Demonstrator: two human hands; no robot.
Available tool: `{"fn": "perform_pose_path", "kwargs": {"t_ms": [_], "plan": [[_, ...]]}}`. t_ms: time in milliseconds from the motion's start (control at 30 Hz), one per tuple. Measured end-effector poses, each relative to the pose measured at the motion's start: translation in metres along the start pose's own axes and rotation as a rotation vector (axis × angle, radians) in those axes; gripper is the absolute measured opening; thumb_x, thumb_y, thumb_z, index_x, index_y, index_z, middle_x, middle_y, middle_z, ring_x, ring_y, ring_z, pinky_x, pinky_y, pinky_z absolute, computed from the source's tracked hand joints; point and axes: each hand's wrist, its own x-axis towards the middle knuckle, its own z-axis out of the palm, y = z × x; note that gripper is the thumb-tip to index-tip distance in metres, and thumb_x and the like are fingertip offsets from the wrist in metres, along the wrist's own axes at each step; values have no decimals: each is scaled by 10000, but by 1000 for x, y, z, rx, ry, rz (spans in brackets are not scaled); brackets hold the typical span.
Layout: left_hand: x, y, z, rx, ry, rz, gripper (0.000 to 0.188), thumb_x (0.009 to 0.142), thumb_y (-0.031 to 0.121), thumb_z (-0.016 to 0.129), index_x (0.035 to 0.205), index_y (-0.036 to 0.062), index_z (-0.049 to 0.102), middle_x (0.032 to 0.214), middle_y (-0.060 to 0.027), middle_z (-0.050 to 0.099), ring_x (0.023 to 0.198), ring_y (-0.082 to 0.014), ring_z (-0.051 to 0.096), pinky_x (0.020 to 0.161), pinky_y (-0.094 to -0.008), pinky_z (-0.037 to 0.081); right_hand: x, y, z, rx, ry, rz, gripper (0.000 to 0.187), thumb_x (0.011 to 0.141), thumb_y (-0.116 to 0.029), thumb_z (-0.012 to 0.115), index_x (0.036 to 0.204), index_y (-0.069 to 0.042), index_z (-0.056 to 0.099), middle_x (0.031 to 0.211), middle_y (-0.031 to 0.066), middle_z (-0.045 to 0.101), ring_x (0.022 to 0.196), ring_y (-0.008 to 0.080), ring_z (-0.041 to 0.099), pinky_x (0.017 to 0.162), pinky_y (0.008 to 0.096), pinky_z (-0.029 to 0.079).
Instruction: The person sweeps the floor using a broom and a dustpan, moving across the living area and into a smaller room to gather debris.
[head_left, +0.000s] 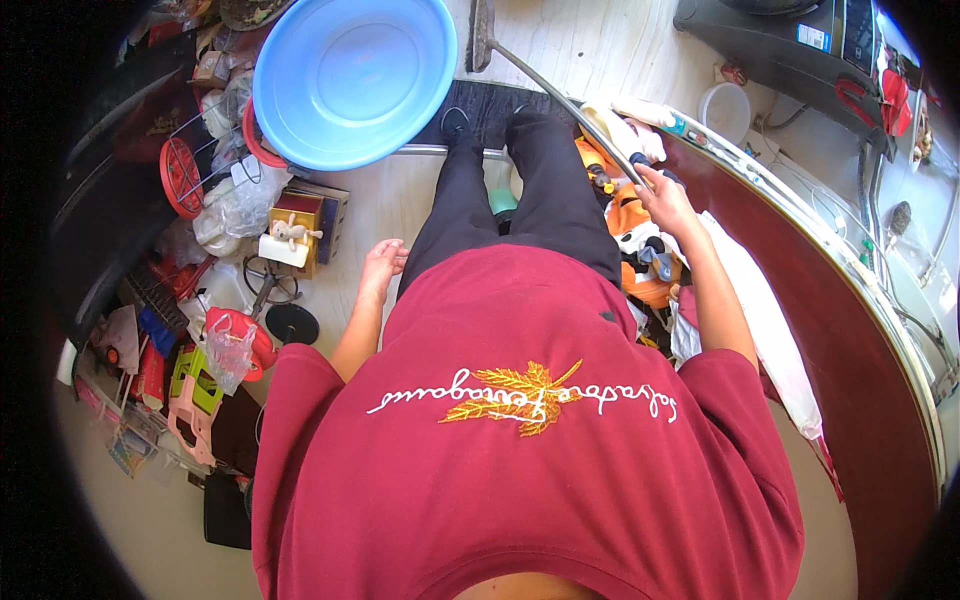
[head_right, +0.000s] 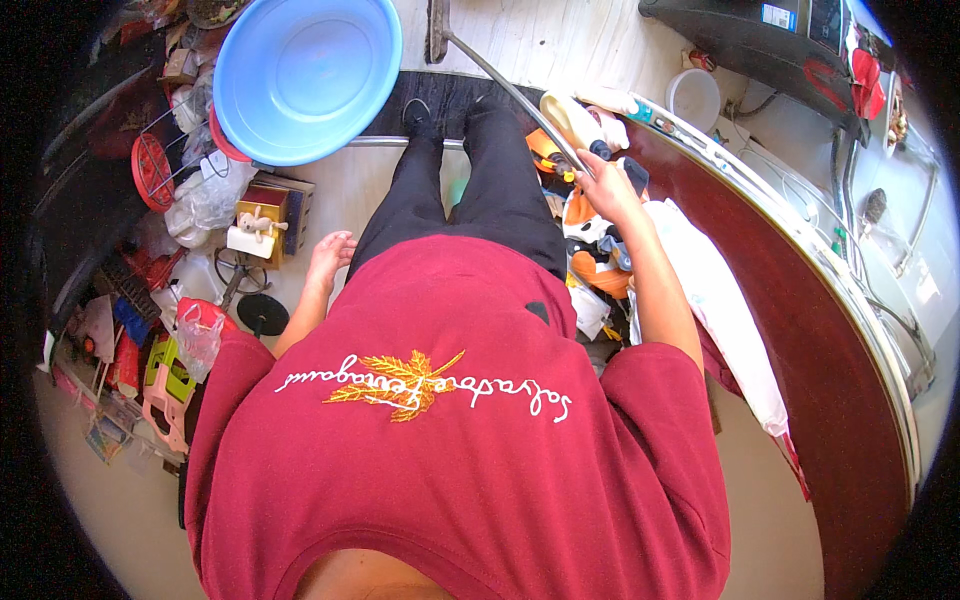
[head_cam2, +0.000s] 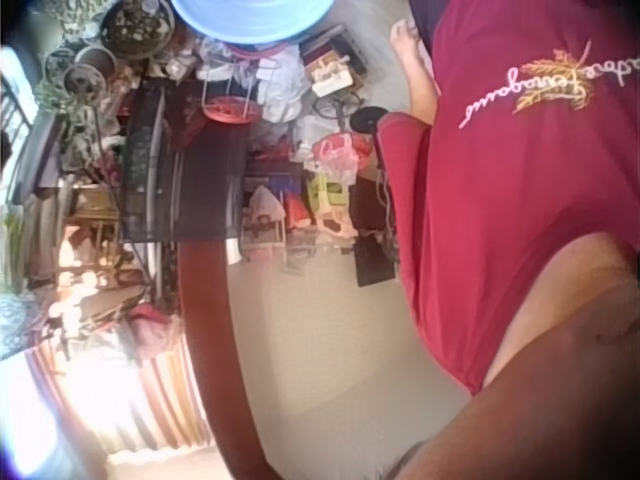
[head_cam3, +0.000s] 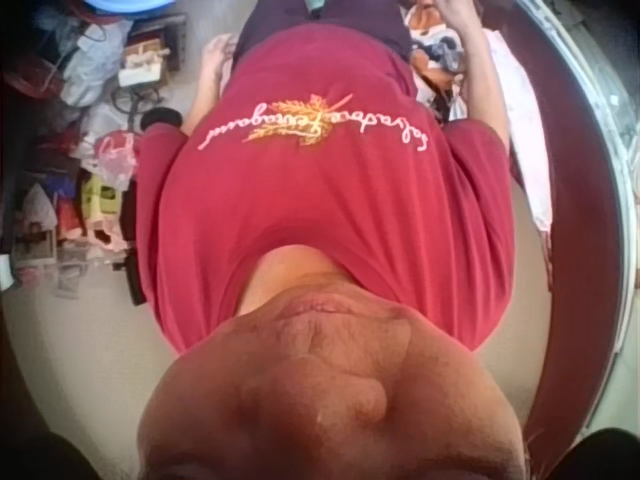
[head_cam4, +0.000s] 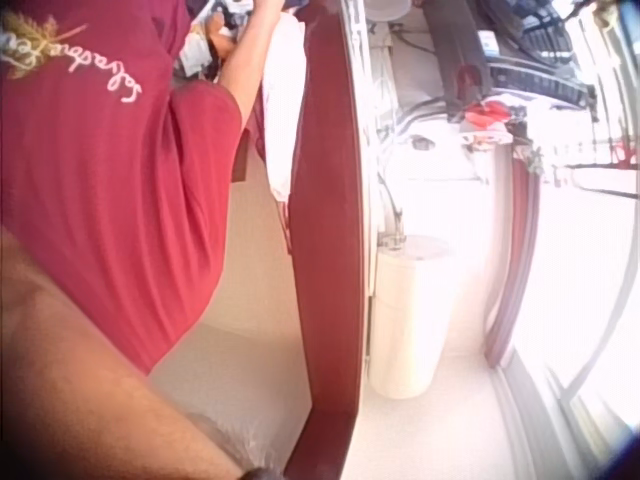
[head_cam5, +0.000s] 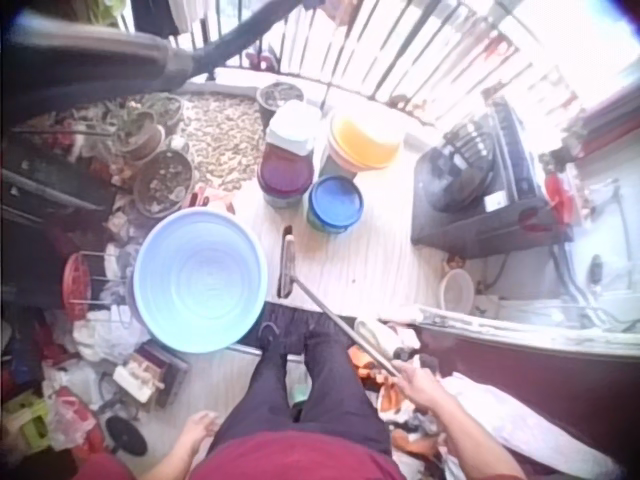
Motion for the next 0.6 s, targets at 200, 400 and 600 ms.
{"fn": "perform_pose_path", "kwargs": {"t_ms": [200,400,600], "plan": [[1,-15,-5,1,34,-58,223,826,214,451,969,57,520,810,-41,572,615,-94,507,567,-220,412,-2,-12,-7,1,5,1,377,780,-193,523,1128,-56,470,943,208,561,927,300,539,782,335,406],[0,-11,4,0,34,-60,234,823,225,458,974,58,521,818,-37,571,623,-96,508,571,-218,410,10,-8,-4,43,-8,29,400,786,-168,496,1152,-16,438,966,188,566,916,258,554,790,311,407],[4,3,16,55,-3,-16,233,828,218,446,981,57,517,803,-31,564,618,-90,504,577,-220,406,6,6,4,128,32,-22,395,781,-139,491,1147,0,439,868,143,590,754,181,572,685,283,431]]}}
